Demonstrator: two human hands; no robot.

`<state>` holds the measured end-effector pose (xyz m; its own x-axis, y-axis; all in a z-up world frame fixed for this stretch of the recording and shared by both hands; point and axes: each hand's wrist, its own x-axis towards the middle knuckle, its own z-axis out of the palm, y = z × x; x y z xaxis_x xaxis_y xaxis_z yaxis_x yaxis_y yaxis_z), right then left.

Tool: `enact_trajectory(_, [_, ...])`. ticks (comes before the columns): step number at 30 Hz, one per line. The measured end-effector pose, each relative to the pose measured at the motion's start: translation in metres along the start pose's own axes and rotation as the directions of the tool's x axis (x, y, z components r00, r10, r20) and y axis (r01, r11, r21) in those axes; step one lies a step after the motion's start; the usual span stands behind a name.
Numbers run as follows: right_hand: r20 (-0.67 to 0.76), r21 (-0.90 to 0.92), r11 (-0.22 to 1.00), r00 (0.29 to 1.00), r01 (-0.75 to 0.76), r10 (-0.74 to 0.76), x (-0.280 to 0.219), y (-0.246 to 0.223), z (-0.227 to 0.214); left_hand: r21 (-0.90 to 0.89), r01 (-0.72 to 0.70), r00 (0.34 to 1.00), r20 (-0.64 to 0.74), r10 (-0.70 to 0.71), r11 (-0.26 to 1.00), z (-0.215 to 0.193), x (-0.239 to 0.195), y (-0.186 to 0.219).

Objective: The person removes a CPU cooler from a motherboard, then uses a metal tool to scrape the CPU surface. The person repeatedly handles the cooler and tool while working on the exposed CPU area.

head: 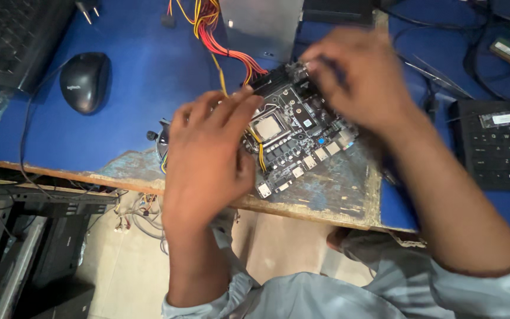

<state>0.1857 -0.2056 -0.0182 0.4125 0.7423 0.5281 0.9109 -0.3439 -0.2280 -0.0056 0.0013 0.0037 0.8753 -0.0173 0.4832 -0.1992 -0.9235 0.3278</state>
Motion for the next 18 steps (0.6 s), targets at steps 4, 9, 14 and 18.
enact_trajectory(4, [-0.139, -0.338, 0.939, 0.99, -0.066, 0.02, -0.009, 0.037, -0.018, -0.005, -0.027, 0.99, -0.138, 0.026, 1.0, -0.009, -0.006, 0.003])
enact_trajectory(9, [-0.15, -0.415, 0.907, 0.989, -0.075, 0.014, -0.028, 0.077, -0.015, -0.09, -0.018, 0.964, -0.267, -0.007, 0.996, -0.003, -0.007, 0.015])
enact_trajectory(14, [-0.109, -0.461, 0.867, 0.982, -0.187, 0.153, -0.041, 0.117, 0.007, -0.005, 0.023, 0.955, -0.297, -0.024, 1.0, 0.002, -0.003, 0.034])
enact_trajectory(18, [-0.146, -0.472, 0.81, 0.937, -0.347, 0.316, -0.05, 0.135, 0.017, 0.059, 0.017, 0.948, -0.319, 0.003, 0.998, 0.003, -0.004, 0.043])
